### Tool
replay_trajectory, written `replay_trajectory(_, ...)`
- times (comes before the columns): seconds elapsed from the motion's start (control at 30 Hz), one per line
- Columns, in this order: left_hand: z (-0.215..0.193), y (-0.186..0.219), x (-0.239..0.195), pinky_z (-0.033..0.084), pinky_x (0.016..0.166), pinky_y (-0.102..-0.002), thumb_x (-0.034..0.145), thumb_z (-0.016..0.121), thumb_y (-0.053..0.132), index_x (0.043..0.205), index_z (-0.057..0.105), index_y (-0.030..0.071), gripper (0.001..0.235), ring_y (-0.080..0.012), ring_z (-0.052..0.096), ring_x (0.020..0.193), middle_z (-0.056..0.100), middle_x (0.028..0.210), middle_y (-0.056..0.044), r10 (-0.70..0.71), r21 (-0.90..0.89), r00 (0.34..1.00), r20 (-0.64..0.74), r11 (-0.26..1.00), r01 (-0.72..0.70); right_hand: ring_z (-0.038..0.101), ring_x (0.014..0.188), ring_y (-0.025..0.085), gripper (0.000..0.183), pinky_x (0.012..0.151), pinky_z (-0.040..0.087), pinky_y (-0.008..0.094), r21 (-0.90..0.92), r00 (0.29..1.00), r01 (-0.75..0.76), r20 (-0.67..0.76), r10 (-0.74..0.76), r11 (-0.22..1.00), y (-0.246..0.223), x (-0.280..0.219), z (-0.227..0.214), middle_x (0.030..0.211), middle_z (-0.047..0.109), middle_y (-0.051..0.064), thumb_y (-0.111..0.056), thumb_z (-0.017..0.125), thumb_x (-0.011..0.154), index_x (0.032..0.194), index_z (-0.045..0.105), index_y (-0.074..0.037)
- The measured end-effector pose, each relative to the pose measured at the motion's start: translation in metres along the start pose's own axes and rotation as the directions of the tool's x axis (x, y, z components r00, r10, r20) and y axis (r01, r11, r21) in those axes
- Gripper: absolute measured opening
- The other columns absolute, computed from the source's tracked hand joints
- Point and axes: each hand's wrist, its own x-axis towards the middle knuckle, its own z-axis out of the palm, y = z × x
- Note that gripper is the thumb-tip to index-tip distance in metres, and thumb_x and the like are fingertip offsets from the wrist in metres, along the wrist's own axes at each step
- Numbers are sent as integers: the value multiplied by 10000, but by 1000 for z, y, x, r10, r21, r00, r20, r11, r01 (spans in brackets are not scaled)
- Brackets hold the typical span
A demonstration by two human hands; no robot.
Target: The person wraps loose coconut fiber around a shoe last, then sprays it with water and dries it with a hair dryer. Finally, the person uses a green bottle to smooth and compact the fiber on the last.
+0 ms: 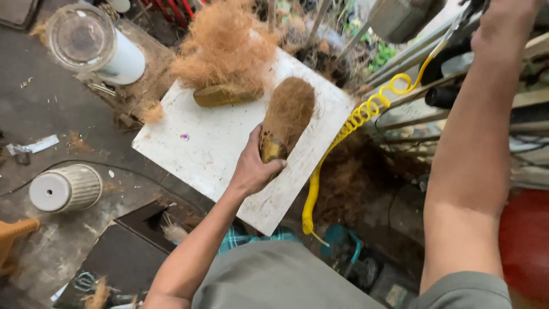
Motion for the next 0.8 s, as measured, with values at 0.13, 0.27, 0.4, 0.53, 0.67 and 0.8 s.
replay_trajectory(0.13,1,-1,-8,526,958,-423,677,697,367,1524,228,87,1008,-315,588,1189,517,1384,-170,-53,-9,998,-36,999,53,664,1049,194,88,794,459,337,-164,923,80,383,-11,983,-11,3,3,1112,654,33,-237,526,1158,1164,602,-194)
replay_trajectory(0.27,5,-6,-8,502,991,-425,687,694,358,1544,197,74,1031,-320,577,1217,477,1445,-181,-70,-22,996,-48,997,69,621,1096,163,460,989,555,290,-4,861,-172,485,152,985,-77,-38,50,1246,620,43,-500,439,983,1305,580,-204)
replay_trajectory(0.4,4,0,0,539,922,-404,673,687,326,1522,242,87,987,-295,614,1130,532,1364,-172,-39,-45,997,-69,998,36,492,793,174,292,761,490,351,121,925,-128,373,74,984,-60,-28,59,989,469,58,-415,518,1044,1243,499,-202)
replay_trajectory(0.53,3,2,12,506,987,-420,689,698,365,1537,175,52,1044,-321,575,1196,501,1394,-195,-2,-21,997,-77,1000,0,423,651,188,192,632,412,379,189,982,15,180,-50,982,-50,-36,57,918,478,109,-208,569,1156,1324,478,-191)
replay_trajectory(0.67,1,23,23,496,991,-443,682,703,368,1549,156,77,1066,-335,558,1227,471,1436,-190,-13,-2,997,-73,1000,12,453,548,219,205,585,462,428,285,975,181,74,-210,941,-50,-34,38,694,358,89,-192,609,1046,944,454,-104)
replay_trajectory(0.8,5,40,40,525,980,-424,688,712,325,1547,158,77,1052,-324,585,1197,473,1423,-199,73,-23,995,-67,997,-75,468,632,193,314,692,509,374,80,986,122,107,-130,989,-72,-61,13,687,485,86,-382,547,1059,884,411,-161)
